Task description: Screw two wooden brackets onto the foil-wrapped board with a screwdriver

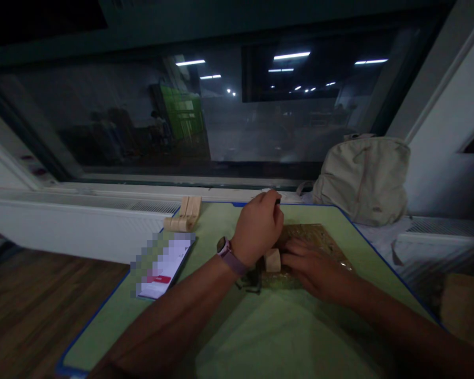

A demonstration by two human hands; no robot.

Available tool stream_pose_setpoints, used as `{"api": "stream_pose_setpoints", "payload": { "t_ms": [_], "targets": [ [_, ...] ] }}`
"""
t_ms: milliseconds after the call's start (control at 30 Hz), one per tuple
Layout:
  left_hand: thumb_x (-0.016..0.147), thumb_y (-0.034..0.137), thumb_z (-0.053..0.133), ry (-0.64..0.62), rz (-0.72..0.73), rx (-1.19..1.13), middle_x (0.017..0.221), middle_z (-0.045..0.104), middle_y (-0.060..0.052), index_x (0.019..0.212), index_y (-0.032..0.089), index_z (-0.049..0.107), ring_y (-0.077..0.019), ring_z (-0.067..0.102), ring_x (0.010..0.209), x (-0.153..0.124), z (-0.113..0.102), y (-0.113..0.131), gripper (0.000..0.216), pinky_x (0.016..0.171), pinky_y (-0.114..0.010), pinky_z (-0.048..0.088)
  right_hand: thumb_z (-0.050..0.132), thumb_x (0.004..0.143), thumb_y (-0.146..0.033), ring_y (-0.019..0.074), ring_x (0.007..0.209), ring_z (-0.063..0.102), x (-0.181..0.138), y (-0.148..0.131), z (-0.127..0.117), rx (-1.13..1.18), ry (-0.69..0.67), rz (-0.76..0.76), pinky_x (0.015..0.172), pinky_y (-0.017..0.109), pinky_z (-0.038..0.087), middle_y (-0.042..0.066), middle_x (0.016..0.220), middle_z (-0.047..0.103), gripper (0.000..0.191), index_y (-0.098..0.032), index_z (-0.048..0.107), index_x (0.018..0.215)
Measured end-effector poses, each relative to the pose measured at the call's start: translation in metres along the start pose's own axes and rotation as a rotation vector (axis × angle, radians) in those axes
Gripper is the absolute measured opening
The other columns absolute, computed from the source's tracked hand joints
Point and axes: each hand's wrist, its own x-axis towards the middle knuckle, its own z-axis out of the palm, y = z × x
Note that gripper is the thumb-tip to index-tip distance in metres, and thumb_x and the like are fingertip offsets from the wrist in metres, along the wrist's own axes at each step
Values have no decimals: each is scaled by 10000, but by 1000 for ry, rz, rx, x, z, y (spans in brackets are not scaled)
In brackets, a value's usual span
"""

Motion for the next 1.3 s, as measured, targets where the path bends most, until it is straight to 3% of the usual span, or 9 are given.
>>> {"api": "stream_pose_setpoints", "payload": {
  "t_ms": [167, 433, 567, 767, 1033, 1200, 1300],
  "targets": [
    [920, 217, 593, 46, 72, 40, 968, 625, -67, 924, 177, 597, -203, 598, 898, 1, -2, -4, 41, 807, -336, 518, 446, 862, -11, 250, 1018, 562, 0, 2, 2, -16, 38, -24, 888, 421, 473, 126, 1102, 627, 360, -182, 654, 1099],
    [913, 92, 516, 31, 21, -13, 994, 681, -71, 1065, 167, 596, -192, 635, 888, 1, -2, -2, 188, 836, -342, 534, 443, 900, -42, 249, 1041, 583, 1, 2, 2, -30, 45, -19, 899, 422, 477, 130, 1131, 639, 335, -193, 663, 1102],
    [901, 80, 497, 23, 22, 14, 990, 686, -88, 1024, 152, 595, -208, 639, 910, 1, 0, -4, 173, 842, -357, 533, 438, 911, -56, 243, 1012, 585, 1, 1, 1, -34, 39, -12, 879, 418, 485, 128, 1121, 642, 318, -194, 661, 1090],
    [938, 212, 572, 53, 62, 35, 984, 629, -73, 948, 159, 608, -200, 608, 939, 3, -2, -8, 65, 840, -331, 515, 447, 907, -50, 254, 1052, 576, 2, 1, 0, -17, 24, 3, 905, 440, 487, 121, 1131, 643, 347, -203, 659, 1135],
    [941, 119, 519, 0, -2, -30, 976, 684, -57, 1058, 164, 606, -189, 637, 894, 5, 0, -11, 153, 824, -320, 514, 451, 883, -36, 268, 1074, 580, 2, 2, -1, -6, 30, 3, 917, 465, 497, 122, 1155, 642, 413, -226, 664, 1181],
    [932, 245, 608, 46, 59, -44, 956, 645, -52, 965, 169, 606, -180, 615, 887, 6, 1, -17, 83, 784, -296, 511, 461, 896, -43, 261, 1120, 569, 1, 2, -1, -13, 14, 6, 970, 475, 474, 105, 1171, 634, 408, -245, 651, 1196],
    [906, 186, 630, 78, 58, -58, 979, 629, -55, 929, 165, 607, -171, 611, 896, 7, 2, -19, 39, 782, -287, 510, 452, 877, -15, 257, 1134, 566, 1, 3, 0, -11, 20, -8, 979, 477, 467, 110, 1208, 623, 423, -227, 644, 1190]
  ]
}}
